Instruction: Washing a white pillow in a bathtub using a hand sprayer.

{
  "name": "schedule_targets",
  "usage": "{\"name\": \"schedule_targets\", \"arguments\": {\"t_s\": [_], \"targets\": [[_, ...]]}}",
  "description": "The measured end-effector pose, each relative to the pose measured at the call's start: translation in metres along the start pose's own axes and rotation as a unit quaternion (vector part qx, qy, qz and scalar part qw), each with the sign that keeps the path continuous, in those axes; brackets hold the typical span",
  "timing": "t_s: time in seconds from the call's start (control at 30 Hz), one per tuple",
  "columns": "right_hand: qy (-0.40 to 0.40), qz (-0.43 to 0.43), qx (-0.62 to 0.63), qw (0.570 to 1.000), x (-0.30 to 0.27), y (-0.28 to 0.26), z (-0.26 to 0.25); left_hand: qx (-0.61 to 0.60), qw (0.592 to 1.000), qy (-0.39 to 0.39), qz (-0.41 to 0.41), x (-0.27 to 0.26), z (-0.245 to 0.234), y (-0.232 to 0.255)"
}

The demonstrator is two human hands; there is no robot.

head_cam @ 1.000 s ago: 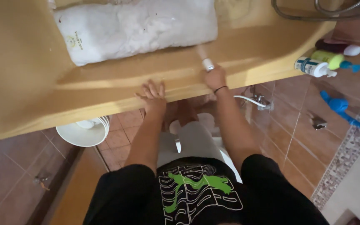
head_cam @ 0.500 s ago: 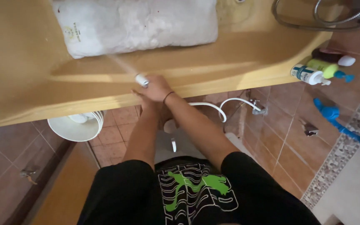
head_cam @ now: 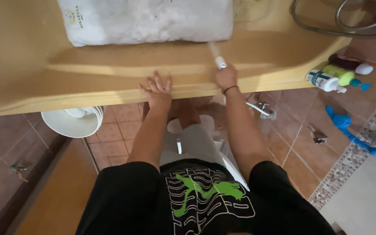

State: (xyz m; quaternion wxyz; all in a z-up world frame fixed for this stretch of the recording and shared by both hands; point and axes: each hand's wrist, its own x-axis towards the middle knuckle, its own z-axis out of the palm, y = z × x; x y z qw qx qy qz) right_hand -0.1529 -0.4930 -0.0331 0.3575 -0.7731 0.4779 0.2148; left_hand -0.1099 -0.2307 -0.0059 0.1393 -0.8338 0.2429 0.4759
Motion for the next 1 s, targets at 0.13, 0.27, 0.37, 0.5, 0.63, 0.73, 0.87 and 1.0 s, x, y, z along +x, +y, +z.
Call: {"name": "schedule_targets", "arguments": {"t_s": [0.13, 0.27, 0.37, 0.5, 0.63, 0.73, 0.87, 1.0], "targets": [[-0.048, -0.108, -0.004, 0.993, -0.013, -0.028, 0.061, -0.004, 1.0, -0.026, 0.006, -0.004, -0.008, -0.002], [-0.122, -0.173, 0.009, 0.977, -0.054, -0.084, 0.097, 0.058, 0.988, -0.142, 0.034, -0.018, -0.051, -0.004], [-0.139, -0.229, -0.076, 0.96, -0.045, -0.069, 0.126, 0.071, 0.99, -0.117, 0.022, -0.004, -0.023, -0.002], [-0.165, -0.171, -0.038, 0.971, -0.028, -0.052, 0.106, 0.027, 0.999, -0.039, 0.011, 0.0, -0.007, -0.002], [-0.092, -0.143, -0.084, 0.982, -0.019, -0.041, 0.08, 0.017, 0.999, -0.031, 0.007, -0.006, -0.016, -0.002], [-0.075, -0.158, -0.043, 0.984, -0.022, -0.046, 0.076, 0.004, 0.999, -0.032, 0.001, 0.0, -0.009, 0.001], [-0.107, -0.17, -0.059, 0.978, -0.032, -0.054, 0.1, -0.002, 0.999, -0.033, 0.004, 0.002, -0.01, -0.001], [-0.168, -0.157, 0.018, 0.973, -0.063, -0.091, 0.1, 0.037, 0.997, -0.06, 0.015, -0.001, -0.006, 0.001]]}}
